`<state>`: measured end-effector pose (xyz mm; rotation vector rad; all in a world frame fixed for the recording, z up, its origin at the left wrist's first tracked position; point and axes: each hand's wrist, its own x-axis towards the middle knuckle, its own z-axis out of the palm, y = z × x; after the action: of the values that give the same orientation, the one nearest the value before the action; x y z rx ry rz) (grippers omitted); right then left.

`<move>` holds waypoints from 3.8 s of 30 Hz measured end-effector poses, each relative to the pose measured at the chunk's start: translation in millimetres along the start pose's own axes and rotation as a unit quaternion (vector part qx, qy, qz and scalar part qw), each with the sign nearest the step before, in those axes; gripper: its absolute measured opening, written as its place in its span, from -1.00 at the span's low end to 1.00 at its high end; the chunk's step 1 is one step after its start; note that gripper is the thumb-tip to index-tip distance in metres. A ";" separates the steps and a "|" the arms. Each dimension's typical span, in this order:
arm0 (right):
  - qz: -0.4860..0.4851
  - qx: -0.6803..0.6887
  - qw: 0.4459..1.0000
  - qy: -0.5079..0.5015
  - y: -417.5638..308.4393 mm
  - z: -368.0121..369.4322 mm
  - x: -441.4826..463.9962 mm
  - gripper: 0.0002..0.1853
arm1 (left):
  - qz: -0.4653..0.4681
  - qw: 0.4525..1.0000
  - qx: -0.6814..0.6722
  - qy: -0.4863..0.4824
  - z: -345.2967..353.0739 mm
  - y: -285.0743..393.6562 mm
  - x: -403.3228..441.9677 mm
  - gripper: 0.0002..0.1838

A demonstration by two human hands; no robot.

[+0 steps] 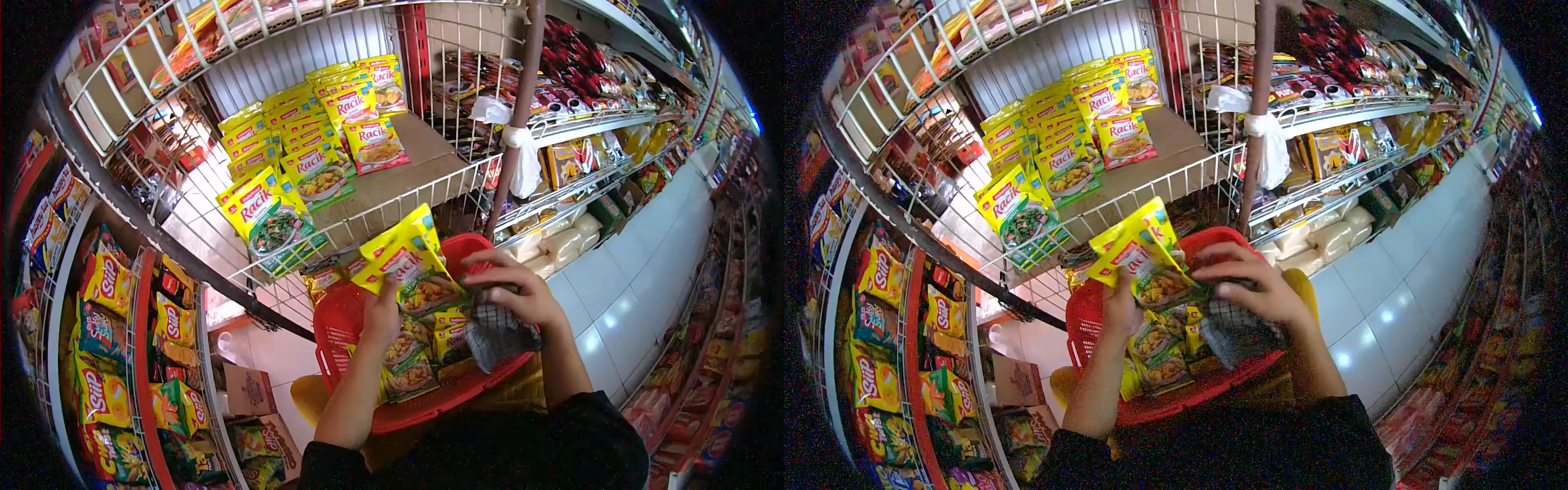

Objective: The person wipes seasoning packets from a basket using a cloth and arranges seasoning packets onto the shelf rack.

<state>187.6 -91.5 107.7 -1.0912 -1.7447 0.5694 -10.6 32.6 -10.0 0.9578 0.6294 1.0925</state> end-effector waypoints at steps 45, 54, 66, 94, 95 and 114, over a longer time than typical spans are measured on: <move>0.079 0.020 0.945 0.317 65.6 47.3 8.9 -0.47 | -0.336 0.907 -0.126 -0.220 28.3 38.8 -17.6 -0.43; 0.243 0.367 0.877 0.194 50.7 80.5 -9.2 -0.45 | -0.189 0.973 0.014 -0.130 22.3 17.5 -17.0 -0.45; 0.182 0.325 0.925 0.072 101.3 35.6 -61.4 -0.42 | 0.246 0.849 0.466 0.032 54.7 156.7 -29.3 -0.72; 0.157 0.155 0.975 0.033 93.5 23.4 -61.9 -0.56 | 0.051 0.432 0.851 -0.296 66.2 192.7 210.5 -0.12; 0.156 0.152 0.976 0.030 93.9 24.0 -61.6 -0.56 | 0.048 0.417 0.854 -0.308 65.7 194.1 207.0 -0.15; 0.164 0.121 0.979 0.028 87.7 19.5 -57.5 -0.60 | 0.166 0.209 0.914 -0.304 54.1 199.1 157.9 -0.42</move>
<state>214.2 -96.5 4.6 -1.2139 -1.4102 0.9199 1.5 191.6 195.1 3.4766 0.8330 -0.6384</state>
